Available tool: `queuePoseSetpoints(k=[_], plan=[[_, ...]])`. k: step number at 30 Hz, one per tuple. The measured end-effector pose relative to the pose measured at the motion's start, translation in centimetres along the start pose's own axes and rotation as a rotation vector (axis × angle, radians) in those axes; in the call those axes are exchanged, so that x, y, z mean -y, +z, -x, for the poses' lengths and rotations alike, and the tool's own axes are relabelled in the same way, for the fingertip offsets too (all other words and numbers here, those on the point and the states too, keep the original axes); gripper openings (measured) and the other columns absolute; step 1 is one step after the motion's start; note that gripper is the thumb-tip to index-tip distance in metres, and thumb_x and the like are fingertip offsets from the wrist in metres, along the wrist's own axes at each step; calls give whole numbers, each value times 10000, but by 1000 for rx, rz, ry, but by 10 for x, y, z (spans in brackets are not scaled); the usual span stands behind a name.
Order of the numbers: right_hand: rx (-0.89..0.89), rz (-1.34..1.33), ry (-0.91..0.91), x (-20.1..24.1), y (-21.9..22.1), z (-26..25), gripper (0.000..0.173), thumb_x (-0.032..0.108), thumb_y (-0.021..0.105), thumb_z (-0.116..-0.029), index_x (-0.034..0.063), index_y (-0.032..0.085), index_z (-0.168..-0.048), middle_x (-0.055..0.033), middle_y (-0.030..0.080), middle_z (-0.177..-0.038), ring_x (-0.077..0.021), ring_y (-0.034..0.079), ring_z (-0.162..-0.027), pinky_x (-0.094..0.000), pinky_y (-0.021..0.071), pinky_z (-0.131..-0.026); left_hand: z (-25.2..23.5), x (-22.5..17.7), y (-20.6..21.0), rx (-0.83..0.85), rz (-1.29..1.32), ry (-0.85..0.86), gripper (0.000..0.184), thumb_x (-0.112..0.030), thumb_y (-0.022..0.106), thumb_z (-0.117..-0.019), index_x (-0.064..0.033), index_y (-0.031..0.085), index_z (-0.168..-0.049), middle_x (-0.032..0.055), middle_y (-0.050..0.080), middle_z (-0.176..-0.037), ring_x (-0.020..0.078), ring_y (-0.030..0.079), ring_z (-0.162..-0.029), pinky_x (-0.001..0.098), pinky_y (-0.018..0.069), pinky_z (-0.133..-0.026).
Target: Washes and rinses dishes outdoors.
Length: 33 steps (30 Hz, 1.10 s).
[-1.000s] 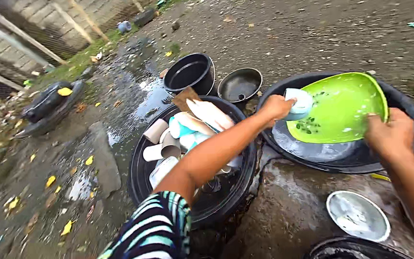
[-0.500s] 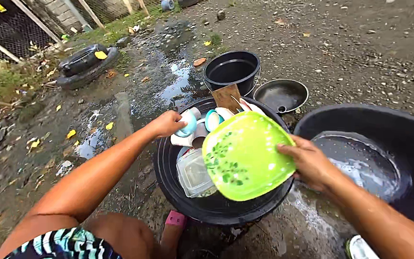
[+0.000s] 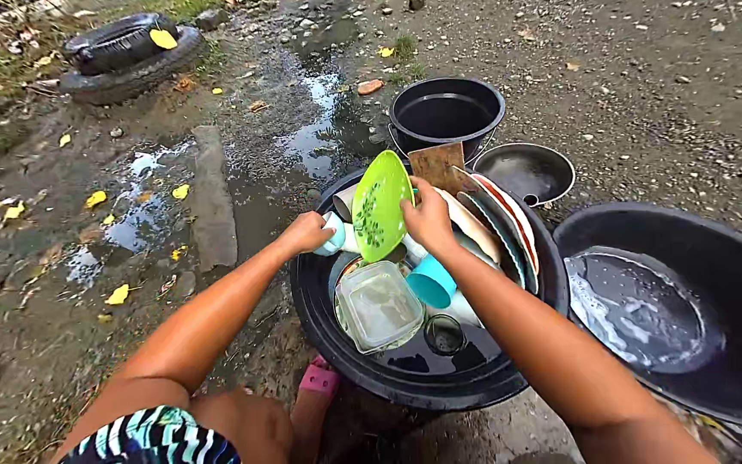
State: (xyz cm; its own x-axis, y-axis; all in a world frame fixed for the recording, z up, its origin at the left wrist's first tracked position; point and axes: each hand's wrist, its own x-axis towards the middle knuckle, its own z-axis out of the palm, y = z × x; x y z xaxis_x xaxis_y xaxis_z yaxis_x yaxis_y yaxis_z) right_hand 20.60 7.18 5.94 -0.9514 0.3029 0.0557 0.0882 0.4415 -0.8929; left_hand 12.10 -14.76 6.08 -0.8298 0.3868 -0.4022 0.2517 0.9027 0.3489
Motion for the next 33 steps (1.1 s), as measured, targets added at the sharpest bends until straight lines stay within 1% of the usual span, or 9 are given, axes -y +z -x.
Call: queuePoseSetpoints(k=[3, 8, 12, 15, 18, 22, 27, 30, 33], plan=[[-79, 75, -17, 13, 2, -15, 419, 131, 507, -1046, 12, 541, -1447, -276, 615, -1313, -422, 622, -1174, -595, 481, -985, -12, 0, 15, 52, 15, -12, 412, -223, 507, -1083, 138, 645, -940, 318, 639, -984, 444, 628, -989, 618, 462, -898], [-98, 354, -74, 12, -15, -24, 442, 227, 523, -1074, 60, 513, -1482, -250, 608, -1339, -435, 632, -1171, -617, 500, -924, -13, -5, 35, 1, 18, 65, 370, -203, 553, -1049, 112, 643, -878, 291, 644, -906, 439, 642, -916, 626, 476, -842], [33, 467, 60, 6, -33, -23, 483, 208, 577, -1039, -20, 492, -1456, -310, 587, -1334, -488, 614, -1185, -653, 495, -942, -12, -3, 54, 42, -39, 93, 380, -216, 555, -1049, 134, 655, -937, 324, 657, -953, 478, 652, -967, 662, 483, -881], [143, 453, 83, -1, -39, -5, 544, 222, 625, -1011, -65, 478, -1448, -318, 584, -1328, -473, 604, -1208, -628, 495, -983, -20, 10, 60, 103, -115, 72, 427, -266, 536, -1067, 147, 637, -1023, 351, 645, -1038, 500, 634, -1043, 671, 462, -934], [198, 398, -21, -5, -55, 23, 497, 202, 602, -1032, -15, 507, -1468, -272, 575, -1371, -416, 626, -1196, -575, 516, -985, -17, 8, 54, 128, -176, 59, 447, -252, 512, -1081, 181, 621, -1075, 395, 623, -1090, 536, 601, -1106, 677, 420, -974], [-29, 388, -208, -42, -126, 81, 334, 129, 597, -1017, -11, 650, -1316, -234, 673, -1231, -376, 681, -1099, -552, 545, -920, -18, 16, 44, 161, -261, 98, 507, -275, 482, -1097, 194, 641, -989, 421, 623, -1014, 570, 607, -1040, 718, 410, -924], [-309, 408, 366, -163, -255, 208, 287, 117, 530, -1047, -50, 657, -1243, -254, 695, -1162, -395, 687, -1059, -585, 520, -952, -29, 46, 21, 163, -555, 222, 627, -442, 462, -1043, 138, 672, -931, 409, 651, -956, 613, 630, -983, 809, 432, -826], [-456, 453, 759, -232, -281, 332, 293, 145, 540, -1049, -57, 668, -1218, -297, 689, -1136, -480, 662, -1077, -687, 473, -945, 12, -45, 5, 237, -521, 395, 583, -433, 466, -1062, 102, 696, -1042, 364, 674, -976, 554, 648, -953, 757, 440, -836], [-590, 358, 1087, -284, -260, 444, 368, 231, 574, -1052, -70, 647, -1251, -337, 669, -1136, -534, 630, -1088, -728, 444, -944, 33, -119, 32, 327, -366, 737, 523, -475, 505, -1041, -7, 718, -1131, 217, 739, -969, 370, 727, -865, 635, 560, -769]])
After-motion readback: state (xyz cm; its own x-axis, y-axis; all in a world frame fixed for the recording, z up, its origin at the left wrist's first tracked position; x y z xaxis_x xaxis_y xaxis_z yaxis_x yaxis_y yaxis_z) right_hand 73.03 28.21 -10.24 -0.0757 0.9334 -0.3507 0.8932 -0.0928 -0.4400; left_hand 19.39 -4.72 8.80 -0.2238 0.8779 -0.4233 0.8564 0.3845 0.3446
